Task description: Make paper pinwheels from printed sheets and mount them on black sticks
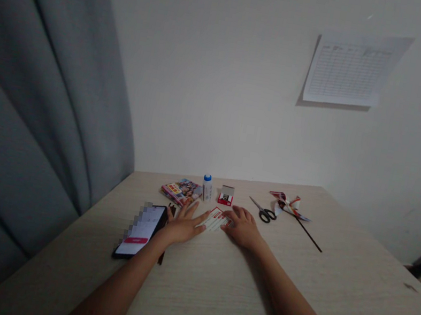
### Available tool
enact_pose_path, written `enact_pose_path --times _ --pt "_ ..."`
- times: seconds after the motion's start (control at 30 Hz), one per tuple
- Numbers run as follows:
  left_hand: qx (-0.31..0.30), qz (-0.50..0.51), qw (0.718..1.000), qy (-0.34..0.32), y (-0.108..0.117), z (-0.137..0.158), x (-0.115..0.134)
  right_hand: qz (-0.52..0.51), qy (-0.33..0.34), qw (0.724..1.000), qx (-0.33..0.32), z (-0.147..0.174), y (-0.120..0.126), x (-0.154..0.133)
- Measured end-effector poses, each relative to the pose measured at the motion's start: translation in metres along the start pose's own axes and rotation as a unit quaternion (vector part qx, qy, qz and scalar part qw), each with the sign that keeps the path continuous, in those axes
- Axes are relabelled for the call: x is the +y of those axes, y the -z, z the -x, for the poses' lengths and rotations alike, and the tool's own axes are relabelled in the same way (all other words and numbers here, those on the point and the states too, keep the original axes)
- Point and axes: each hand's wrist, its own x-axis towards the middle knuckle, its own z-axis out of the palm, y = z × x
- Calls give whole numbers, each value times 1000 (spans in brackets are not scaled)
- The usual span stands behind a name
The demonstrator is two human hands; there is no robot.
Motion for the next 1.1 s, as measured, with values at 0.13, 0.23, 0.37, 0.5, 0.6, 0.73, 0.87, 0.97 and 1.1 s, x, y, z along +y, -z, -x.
enact_pose_path --times 0.13,0.23,0.37,0.5,0.6,0.73,0.87,0.97,1.1 --pt "-49 6 999 9 7 4 -5 9 5 1000 -2 -1 0 1" --pt "-78 12 997 14 12 6 -6 20 6 1000 -8 -2 -1 3" --pt "-85 15 996 22 16 7 -6 22 7 1000 -10 -2 -1 3" --pt "-86 25 996 29 17 7 -9 18 1 1000 -16 -1 0 2" --pt "-88 30 995 29 17 8 -11 16 -1 1000 -14 -1 0 1" --pt "-59 30 998 17 13 7 -14 15 -2 1000 -9 -1 -1 2" --pt "51 27 998 -3 7 3 -17 11 -2 1000 7 1 -2 1" --pt "97 52 994 8 7 -2 -19 4 -7 1000 24 4 -2 1" --pt "133 94 986 24 9 -6 -20 -5 -17 999 31 6 -1 0"
